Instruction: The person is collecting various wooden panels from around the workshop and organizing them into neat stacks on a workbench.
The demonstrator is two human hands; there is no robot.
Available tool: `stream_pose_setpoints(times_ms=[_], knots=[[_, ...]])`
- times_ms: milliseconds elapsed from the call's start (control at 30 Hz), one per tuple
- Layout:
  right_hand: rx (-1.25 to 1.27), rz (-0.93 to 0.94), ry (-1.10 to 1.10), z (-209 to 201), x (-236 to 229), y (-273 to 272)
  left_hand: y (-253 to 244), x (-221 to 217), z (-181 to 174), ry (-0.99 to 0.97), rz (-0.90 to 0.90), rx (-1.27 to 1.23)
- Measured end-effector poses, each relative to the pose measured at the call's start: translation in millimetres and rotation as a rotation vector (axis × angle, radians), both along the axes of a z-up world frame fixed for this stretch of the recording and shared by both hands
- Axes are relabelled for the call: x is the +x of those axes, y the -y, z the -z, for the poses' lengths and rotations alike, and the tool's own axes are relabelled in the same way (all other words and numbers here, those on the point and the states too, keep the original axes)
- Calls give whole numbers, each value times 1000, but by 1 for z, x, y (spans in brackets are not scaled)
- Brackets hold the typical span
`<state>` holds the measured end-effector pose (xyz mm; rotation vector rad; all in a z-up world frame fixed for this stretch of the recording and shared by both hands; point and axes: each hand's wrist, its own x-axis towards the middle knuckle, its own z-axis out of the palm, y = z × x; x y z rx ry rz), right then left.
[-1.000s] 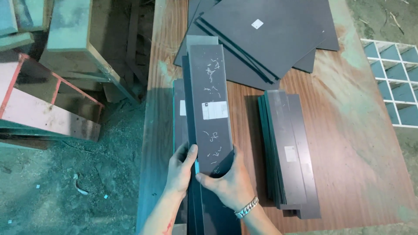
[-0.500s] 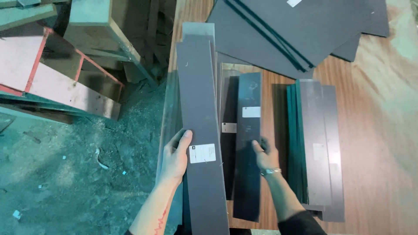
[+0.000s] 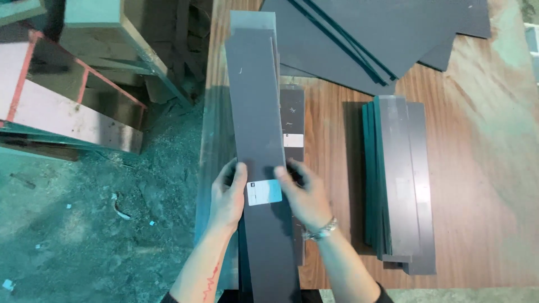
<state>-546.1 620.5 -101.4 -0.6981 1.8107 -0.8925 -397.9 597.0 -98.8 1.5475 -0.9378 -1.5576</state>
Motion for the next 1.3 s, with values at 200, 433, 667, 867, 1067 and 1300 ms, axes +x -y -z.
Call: stream_pose_setpoints(times_ms=[200, 433, 667, 867, 1067, 1300], knots=[[-30, 42, 24, 48, -16, -16, 9, -5, 37, 41, 18, -8], [-223, 329, -112, 115, -98, -28, 18, 11, 15, 124, -32, 71], [-34, 246, -297, 180, -82, -15, 16, 10, -35, 142, -49, 181], [217, -29, -490, 223, -44, 5, 14, 10, -37, 185, -16, 205], [-79, 232, 53, 89, -26, 19, 15, 3, -11, 62, -40, 194], [-106, 121, 131, 8, 5, 12, 19, -21, -2, -14, -80, 118]])
